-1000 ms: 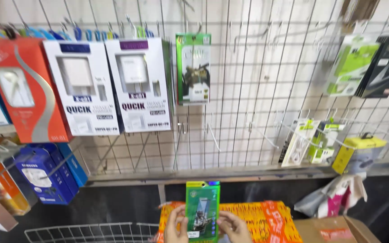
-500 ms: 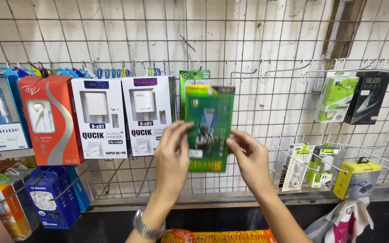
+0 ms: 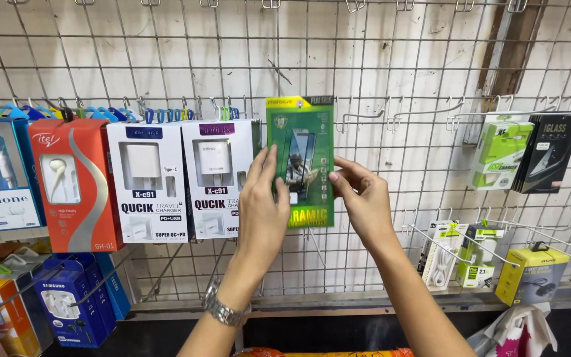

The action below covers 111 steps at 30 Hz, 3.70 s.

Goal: Organizing and restocking mobile phone screen protectors and accessories from a shipping box onto a display rack.

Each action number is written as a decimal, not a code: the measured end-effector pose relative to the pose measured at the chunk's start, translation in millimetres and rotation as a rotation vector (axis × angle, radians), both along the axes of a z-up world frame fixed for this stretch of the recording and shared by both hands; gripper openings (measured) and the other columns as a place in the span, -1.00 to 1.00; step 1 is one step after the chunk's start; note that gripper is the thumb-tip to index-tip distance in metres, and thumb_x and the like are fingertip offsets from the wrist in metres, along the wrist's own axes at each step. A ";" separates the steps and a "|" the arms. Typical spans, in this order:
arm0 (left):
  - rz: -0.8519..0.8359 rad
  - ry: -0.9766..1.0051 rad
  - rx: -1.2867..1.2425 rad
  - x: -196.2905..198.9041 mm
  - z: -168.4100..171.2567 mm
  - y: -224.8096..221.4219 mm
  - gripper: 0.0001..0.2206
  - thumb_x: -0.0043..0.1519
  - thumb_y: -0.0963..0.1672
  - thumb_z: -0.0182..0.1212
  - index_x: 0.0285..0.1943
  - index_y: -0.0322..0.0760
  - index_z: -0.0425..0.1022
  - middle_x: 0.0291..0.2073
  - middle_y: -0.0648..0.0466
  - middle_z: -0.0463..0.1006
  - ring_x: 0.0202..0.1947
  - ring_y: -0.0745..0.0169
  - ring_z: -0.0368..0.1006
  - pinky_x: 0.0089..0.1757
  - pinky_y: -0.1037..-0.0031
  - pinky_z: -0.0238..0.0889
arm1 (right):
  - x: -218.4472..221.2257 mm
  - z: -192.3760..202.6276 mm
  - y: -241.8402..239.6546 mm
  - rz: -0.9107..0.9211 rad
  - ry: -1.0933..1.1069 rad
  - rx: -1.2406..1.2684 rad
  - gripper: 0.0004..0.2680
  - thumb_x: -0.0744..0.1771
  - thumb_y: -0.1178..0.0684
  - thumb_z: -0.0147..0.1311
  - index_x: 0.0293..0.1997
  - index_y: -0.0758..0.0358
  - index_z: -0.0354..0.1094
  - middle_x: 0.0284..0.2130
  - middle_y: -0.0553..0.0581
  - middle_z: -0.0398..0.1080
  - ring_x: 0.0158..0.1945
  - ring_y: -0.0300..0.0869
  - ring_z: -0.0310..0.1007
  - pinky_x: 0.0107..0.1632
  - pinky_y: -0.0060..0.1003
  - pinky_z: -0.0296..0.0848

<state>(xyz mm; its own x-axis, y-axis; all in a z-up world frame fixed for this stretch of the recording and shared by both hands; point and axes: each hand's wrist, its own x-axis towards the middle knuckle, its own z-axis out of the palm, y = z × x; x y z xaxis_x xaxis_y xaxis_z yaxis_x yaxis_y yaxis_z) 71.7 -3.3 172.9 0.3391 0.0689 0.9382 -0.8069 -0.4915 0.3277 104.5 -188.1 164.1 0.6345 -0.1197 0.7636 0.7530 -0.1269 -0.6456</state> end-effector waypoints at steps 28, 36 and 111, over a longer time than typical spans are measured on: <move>0.088 0.540 0.126 172.6 -36.1 -57.2 0.04 0.06 -0.24 0.29 0.64 -0.17 -0.47 0.54 -0.36 -0.62 0.46 -0.70 -0.39 0.33 -0.09 -0.11 | 156.4 -32.8 15.7 -0.519 -0.211 -0.292 -0.85 0.33 0.29 0.10 -0.03 0.27 0.45 -0.22 0.25 0.49 -0.25 -0.03 0.58 -0.15 -0.20 0.55; 0.114 0.353 0.289 119.9 -59.4 -68.4 -0.24 0.18 -0.30 0.12 0.52 -0.68 -0.25 0.43 -0.66 -0.63 0.47 -0.73 -0.49 0.33 -0.10 -0.25 | 87.4 -37.9 13.3 -0.396 -0.036 -0.379 -0.66 0.29 0.26 0.14 0.21 0.26 0.33 0.14 0.35 0.16 0.11 0.09 0.37 -0.08 -0.24 0.61; -0.196 0.220 -0.149 -69.5 -94.5 -15.2 -0.46 0.37 -0.22 0.00 0.57 -0.20 0.04 -0.02 -0.11 0.45 -0.14 0.04 0.53 -0.16 0.33 0.45 | -71.0 -104.6 26.4 0.088 0.120 0.284 -0.58 0.38 0.13 0.00 0.42 0.50 0.11 0.19 0.17 0.41 0.09 -0.29 0.44 0.12 -0.38 0.41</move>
<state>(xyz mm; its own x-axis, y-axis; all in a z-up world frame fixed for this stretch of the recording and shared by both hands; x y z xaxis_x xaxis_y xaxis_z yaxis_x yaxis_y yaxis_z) 2.3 -18.4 78.4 0.5529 0.1136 0.8255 -0.7832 -0.2674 0.5614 33.5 -161.6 59.4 0.7358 -0.2580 0.6262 0.6691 0.1340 -0.7310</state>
